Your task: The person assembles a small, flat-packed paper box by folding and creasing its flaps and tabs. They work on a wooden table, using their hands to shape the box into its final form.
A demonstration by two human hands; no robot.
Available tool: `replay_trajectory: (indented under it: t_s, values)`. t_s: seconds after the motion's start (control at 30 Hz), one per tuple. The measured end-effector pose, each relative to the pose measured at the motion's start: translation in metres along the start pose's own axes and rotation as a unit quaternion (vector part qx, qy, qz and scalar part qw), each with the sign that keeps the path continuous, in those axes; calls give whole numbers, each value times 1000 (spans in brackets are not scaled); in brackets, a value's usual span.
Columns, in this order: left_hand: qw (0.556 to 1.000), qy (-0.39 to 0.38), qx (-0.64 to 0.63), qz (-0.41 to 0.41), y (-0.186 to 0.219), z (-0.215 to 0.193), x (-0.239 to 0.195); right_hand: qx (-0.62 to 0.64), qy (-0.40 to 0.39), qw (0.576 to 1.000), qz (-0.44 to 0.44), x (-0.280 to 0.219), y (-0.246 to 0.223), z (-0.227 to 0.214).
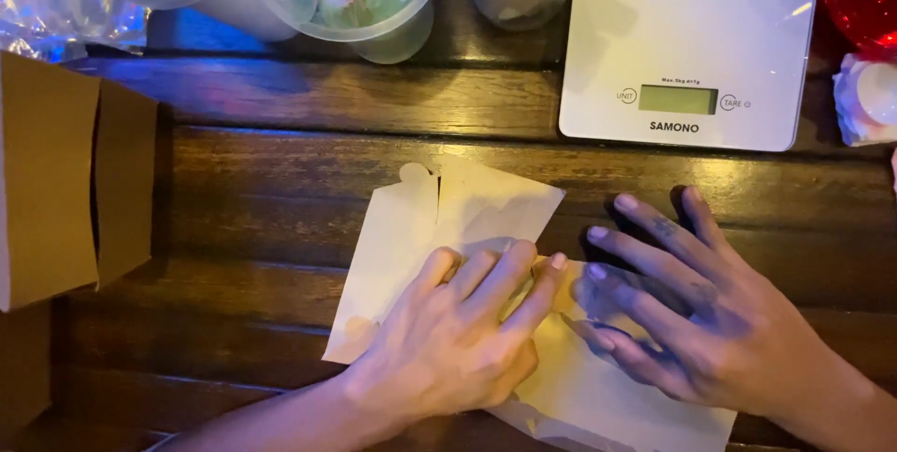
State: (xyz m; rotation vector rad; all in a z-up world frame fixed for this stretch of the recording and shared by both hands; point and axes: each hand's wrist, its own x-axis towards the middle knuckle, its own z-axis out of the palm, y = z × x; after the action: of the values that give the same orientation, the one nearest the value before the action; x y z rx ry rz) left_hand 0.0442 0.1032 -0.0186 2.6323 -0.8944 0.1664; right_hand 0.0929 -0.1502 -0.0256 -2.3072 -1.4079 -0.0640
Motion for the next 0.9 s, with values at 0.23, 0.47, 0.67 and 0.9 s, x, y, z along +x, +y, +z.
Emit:
replay_trajectory:
  t_s: [0.23, 0.47, 0.67, 0.9]
  values:
    - [1000, 3, -3, -14, 0, 5, -2, 11, 1, 1000, 18, -1, 1, 1]
    - [999, -33, 31, 1, -1, 6, -4, 43, -12, 998, 36, -6, 5, 1]
    - [1000, -2, 18, -2, 0, 6, -3, 52, -24, 997, 58, -7, 5, -1]
    - [1000, -23, 3, -9, 0, 6, -2, 73, -36, 995, 49, -11, 10, -3]
